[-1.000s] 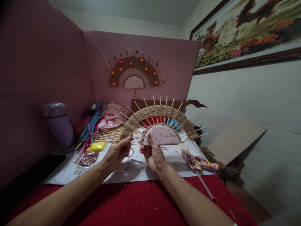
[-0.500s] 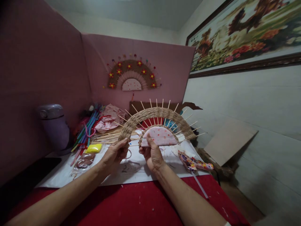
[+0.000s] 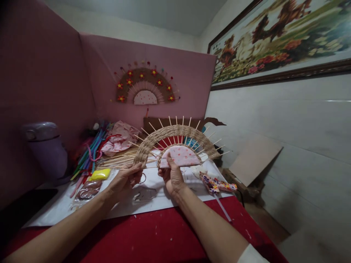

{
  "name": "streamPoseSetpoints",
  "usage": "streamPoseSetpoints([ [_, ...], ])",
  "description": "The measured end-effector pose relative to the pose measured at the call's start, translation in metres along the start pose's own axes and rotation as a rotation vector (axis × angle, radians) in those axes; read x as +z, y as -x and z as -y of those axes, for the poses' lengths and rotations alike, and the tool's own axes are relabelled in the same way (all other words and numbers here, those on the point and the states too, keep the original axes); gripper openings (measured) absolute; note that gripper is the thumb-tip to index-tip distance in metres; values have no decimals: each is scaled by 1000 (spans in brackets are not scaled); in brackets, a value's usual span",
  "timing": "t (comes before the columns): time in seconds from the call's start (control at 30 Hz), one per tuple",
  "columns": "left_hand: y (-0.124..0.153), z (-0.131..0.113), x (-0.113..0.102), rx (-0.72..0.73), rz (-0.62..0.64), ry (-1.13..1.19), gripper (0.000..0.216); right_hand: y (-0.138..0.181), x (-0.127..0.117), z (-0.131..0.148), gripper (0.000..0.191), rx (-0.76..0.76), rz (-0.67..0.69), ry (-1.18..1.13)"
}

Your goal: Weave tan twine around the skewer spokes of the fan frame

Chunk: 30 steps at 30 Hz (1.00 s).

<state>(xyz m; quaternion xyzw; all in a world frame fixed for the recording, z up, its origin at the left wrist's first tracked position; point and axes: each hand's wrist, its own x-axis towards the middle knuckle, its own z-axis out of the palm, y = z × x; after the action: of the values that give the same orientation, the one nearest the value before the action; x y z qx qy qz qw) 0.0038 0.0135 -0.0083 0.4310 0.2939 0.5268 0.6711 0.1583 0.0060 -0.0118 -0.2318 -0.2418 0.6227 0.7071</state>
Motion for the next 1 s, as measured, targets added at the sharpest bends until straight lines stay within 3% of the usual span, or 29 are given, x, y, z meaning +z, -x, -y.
streamPoseSetpoints([
  [0.13, -1, -4, -4, -4, 46, 25, 29, -5, -3, 5, 30, -16, -42, -28],
  [0.3, -4, -9, -13, 10, 90, 40, 45, -10, -8, 11, 31, -20, -41, -28],
  [0.5, -14, -9, -25, 133, 80, -36, 27, -10, -11, 15, 34, -32, -24, -8],
  [0.73, -14, -17, -25, 291, -82, -344, 23, -9, -12, 15, 30, -18, 9, 19],
  [1.0, -24, -26, -35, 483, -217, -471, 12, -8, -11, 14, 28, 9, -2, 71],
])
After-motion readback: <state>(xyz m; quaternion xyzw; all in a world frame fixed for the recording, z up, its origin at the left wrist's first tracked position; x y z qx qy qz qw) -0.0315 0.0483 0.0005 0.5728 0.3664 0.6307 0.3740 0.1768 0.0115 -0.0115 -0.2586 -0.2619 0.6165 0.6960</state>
